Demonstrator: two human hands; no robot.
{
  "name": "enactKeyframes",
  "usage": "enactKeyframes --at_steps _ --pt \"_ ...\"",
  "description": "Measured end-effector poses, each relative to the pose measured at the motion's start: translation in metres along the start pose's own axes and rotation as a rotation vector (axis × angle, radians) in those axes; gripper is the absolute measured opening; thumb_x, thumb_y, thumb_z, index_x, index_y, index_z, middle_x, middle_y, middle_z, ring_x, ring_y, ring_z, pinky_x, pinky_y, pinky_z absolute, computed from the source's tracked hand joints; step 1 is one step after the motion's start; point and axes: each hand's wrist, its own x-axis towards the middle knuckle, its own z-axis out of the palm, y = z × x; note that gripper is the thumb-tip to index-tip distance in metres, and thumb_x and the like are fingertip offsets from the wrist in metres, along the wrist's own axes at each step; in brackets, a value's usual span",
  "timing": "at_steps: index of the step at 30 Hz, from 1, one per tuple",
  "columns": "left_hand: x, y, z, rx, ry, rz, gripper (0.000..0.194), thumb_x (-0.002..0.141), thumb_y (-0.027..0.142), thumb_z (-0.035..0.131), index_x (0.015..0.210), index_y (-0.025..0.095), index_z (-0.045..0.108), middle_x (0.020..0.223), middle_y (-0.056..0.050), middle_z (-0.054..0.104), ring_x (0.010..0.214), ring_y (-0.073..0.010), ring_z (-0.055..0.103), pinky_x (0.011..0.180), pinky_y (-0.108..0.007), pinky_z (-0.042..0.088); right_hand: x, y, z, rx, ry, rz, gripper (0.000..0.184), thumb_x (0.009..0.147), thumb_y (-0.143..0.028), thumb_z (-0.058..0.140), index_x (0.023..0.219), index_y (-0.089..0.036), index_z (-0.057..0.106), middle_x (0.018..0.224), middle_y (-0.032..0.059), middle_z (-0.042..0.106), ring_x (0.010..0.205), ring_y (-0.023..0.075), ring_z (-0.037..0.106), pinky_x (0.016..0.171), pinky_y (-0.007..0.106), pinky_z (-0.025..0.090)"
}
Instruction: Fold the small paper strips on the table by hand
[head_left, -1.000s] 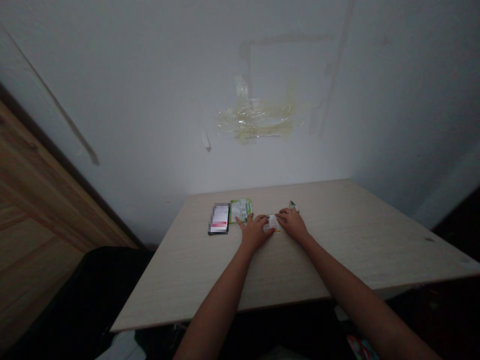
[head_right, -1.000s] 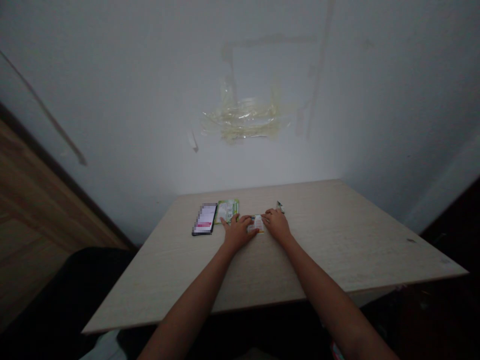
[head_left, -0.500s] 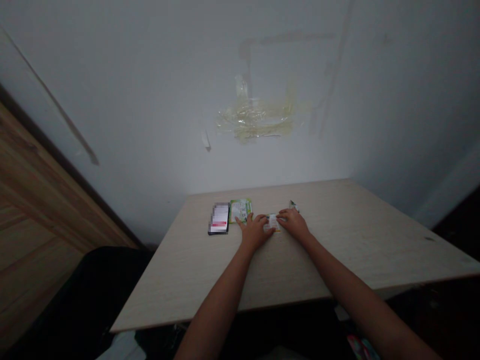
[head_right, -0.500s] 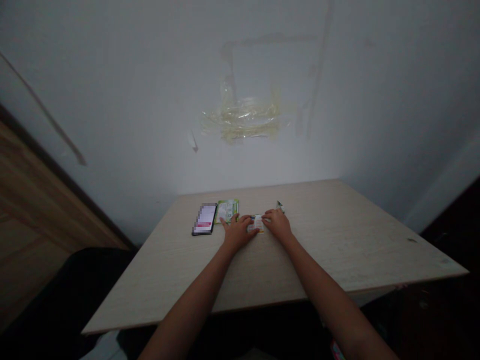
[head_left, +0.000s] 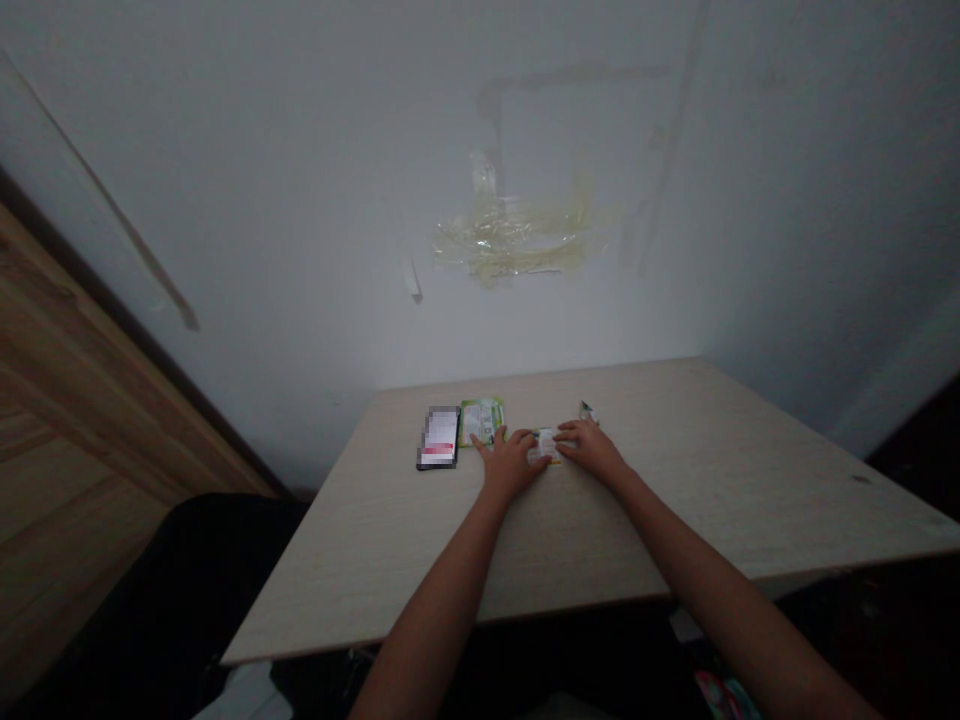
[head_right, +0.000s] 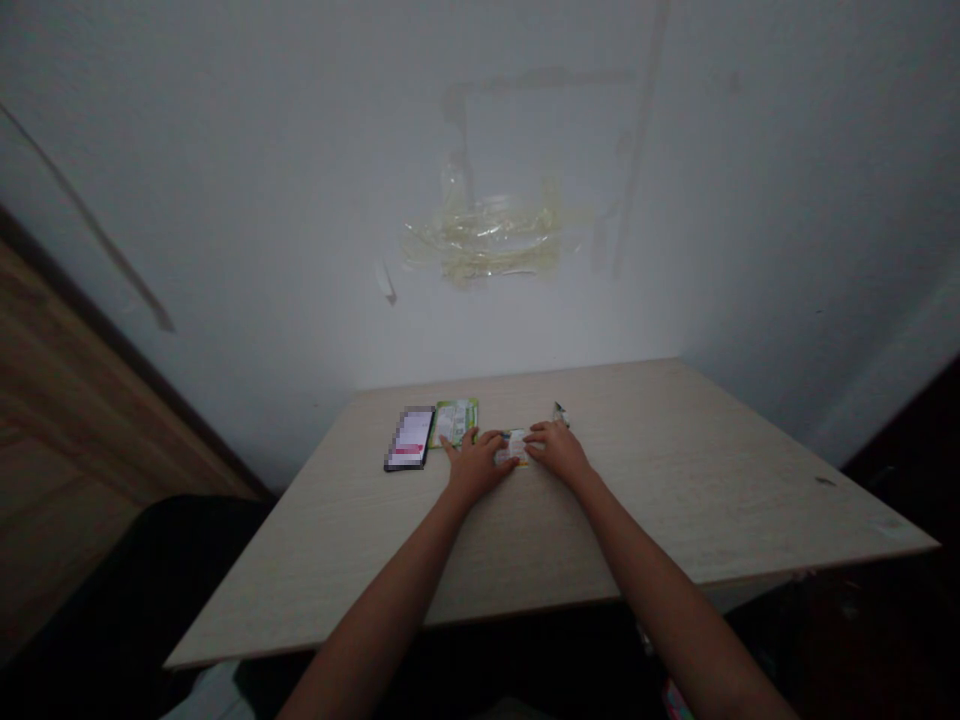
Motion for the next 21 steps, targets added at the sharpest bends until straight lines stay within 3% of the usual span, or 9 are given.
enactKeyframes --at_steps 9,21 --pt "0.0 -0.001 -0.001 -0.001 0.005 0.004 0.04 0.084 0.063 0.056 0.116 0.042 0.065 0.137 0.002 0.06 0.14 -0.0366 0.033 0.107 -0.081 -0.007 -0.007 0.001 -0.007 0.039 -0.027 -0.097 0.019 0.084 -0.028 0.068 0.099 -0.024 0.078 0.118 0.0088 0.07 0.111 0.0266 0.06 0.104 0.047 0.044" --pt "-0.001 0.002 -0.004 0.019 -0.027 -0.023 0.043 0.085 0.064 0.055 0.12 0.041 0.062 0.139 0.002 0.059 0.14 -0.0356 0.033 0.108 -0.079 -0.004 -0.008 0.014 -0.007 0.162 -0.078 -0.122 0.025 0.075 -0.029 0.078 0.099 -0.023 0.078 0.125 0.0114 0.066 0.117 0.0262 0.059 0.107 0.046 0.041"
